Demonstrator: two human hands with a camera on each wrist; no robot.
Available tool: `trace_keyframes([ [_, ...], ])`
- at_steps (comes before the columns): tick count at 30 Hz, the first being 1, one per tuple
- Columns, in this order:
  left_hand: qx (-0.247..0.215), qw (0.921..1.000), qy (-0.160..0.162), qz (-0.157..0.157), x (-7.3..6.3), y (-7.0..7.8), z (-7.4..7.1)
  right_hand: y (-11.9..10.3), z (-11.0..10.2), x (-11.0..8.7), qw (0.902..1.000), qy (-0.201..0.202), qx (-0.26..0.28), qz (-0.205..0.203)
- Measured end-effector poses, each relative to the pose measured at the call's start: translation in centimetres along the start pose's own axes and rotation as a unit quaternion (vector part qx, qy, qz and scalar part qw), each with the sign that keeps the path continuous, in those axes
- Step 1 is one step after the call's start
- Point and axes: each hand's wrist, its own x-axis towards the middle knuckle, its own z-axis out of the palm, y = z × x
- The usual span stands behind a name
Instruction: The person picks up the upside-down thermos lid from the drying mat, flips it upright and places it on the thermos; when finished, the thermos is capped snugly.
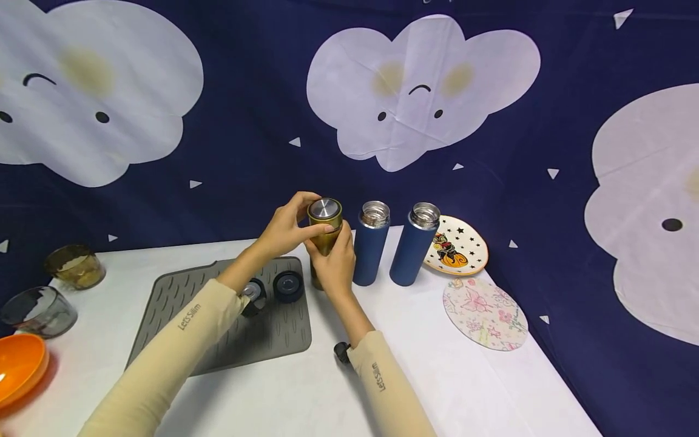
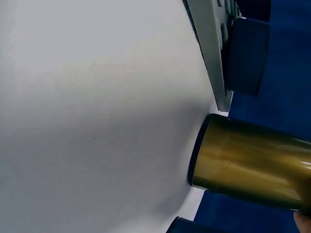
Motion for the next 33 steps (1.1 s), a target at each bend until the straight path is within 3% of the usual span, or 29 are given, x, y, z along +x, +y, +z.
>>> trace_keyframes([
  [3, -0.009, 0.9996, -0.02, -0.015, 0.0, 0.4, -0.1, 0.1, 0.0, 0.0, 1.0, 0.001, 0.0, 0.0],
  [5, 0.012, 0.9994, -0.013, -0.03, -0.1, 0.8, 0.4, 0.1, -0.1, -0.1, 1.0, 0.002, 0.002, 0.008],
  [7, 0.049, 0.9976, 0.029, -0.04, -0.2, 1.1, 1.5, 0.2, -0.2, -0.2, 0.9999, 0.005, -0.002, 0.016],
  [9, 0.074, 0.9916, 0.098, -0.042, -0.3, 1.3, 2.7, 0.2, -0.2, -0.2, 0.9998, 0.008, -0.007, 0.019],
  [11, 0.077, 0.9832, 0.164, -0.027, -0.4, 1.2, 3.6, 0.1, -0.2, -0.2, 0.9998, 0.011, -0.011, 0.016],
  [13, 0.061, 0.978, 0.199, 0.005, -0.4, 0.8, 3.7, 0.1, -0.2, -0.2, 0.9998, 0.008, -0.012, 0.016],
  [15, 0.037, 0.9823, 0.181, 0.031, -0.5, 0.2, 3.1, 0.1, 0.0, -0.2, 0.9999, 0.006, -0.005, 0.012],
  [17, 0.017, 0.9912, 0.124, 0.044, -0.6, -0.3, 1.8, 0.1, 0.1, -0.2, 0.9999, 0.007, 0.002, 0.007],
  [19, 0.006, 0.9972, 0.067, 0.033, -0.6, -0.5, 0.9, 0.1, 0.1, -0.2, 1.0, 0.009, -0.001, 0.003],
  [21, 0.018, 0.9988, 0.045, 0.006, -0.6, -0.5, 0.7, 0.2, 0.1, -0.3, 0.9999, 0.012, 0.0, 0.003],
  [23, 0.034, 0.997, 0.066, -0.021, -0.6, -0.2, 1.3, 0.2, 0.0, -0.3, 0.9998, 0.013, -0.002, 0.012],
  [25, 0.05, 0.9914, 0.114, -0.042, -0.5, 0.1, 2.3, 0.2, 0.0, -0.4, 0.9998, 0.012, -0.002, 0.019],
  [28, 0.057, 0.9838, 0.166, -0.037, -0.3, 0.4, 3.1, 0.2, 0.0, -0.3, 0.9997, 0.011, -0.005, 0.02],
  [30, 0.046, 0.9843, 0.169, -0.02, -0.2, 0.4, 3.0, 0.2, 0.1, -0.3, 0.9998, 0.011, -0.008, 0.012],
  [33, 0.023, 0.9922, 0.122, -0.005, 0.0, 0.2, 1.9, 0.1, 0.3, -0.3, 0.9998, 0.019, -0.008, -0.006],
])
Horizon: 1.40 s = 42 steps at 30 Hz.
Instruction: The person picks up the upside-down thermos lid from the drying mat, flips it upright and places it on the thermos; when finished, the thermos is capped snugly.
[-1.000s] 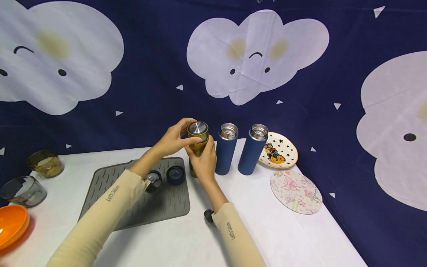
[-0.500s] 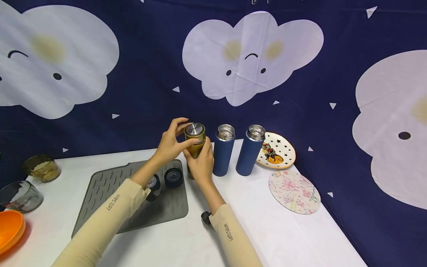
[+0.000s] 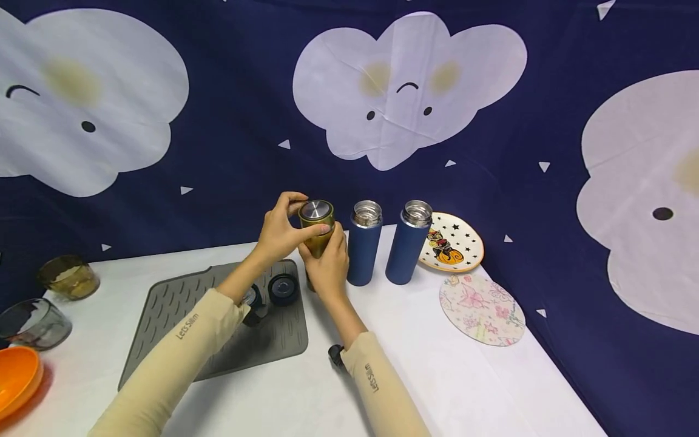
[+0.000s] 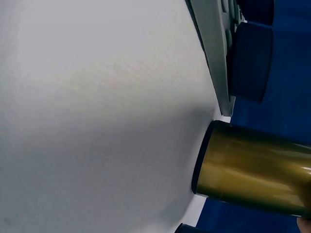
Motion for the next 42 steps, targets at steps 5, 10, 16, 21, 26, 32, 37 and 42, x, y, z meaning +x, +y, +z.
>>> trace_keyframes([
  [5, -0.049, 0.9903, -0.128, -0.022, 0.9, -0.3, -1.3, 0.0, 0.1, 0.0, 0.9997, 0.015, -0.005, -0.018],
  [10, -0.094, 0.9862, -0.13, -0.042, 0.9, -0.5, -1.0, -0.1, 0.1, -0.3, 1.0, 0.001, -0.004, -0.002],
  [16, 0.026, 0.9993, 0.015, -0.022, -0.4, 0.7, 0.5, -0.6, 0.3, -0.6, 0.9993, 0.006, -0.032, 0.015],
  [21, 0.105, 0.9887, 0.106, -0.012, -0.7, 2.1, 2.1, -1.0, 0.6, -0.6, 0.9979, 0.018, -0.061, 0.008],
  [26, 0.131, 0.9832, 0.127, -0.006, -0.5, 2.6, 2.6, -1.1, 0.7, -0.5, 0.9969, 0.026, -0.075, -0.003],
  [32, 0.052, 0.9969, 0.059, 0.011, -0.9, 1.1, 1.1, -0.7, 0.7, -0.5, 0.9982, 0.031, -0.051, -0.002],
  [37, -0.046, 0.9908, -0.126, 0.016, 0.6, -0.7, -1.5, -0.4, 0.8, -0.4, 0.9988, 0.03, -0.038, -0.011],
  [42, -0.02, 0.9807, -0.194, -0.012, 1.1, -0.2, -2.5, -0.3, 0.8, -0.4, 0.9993, 0.015, -0.033, 0.002],
])
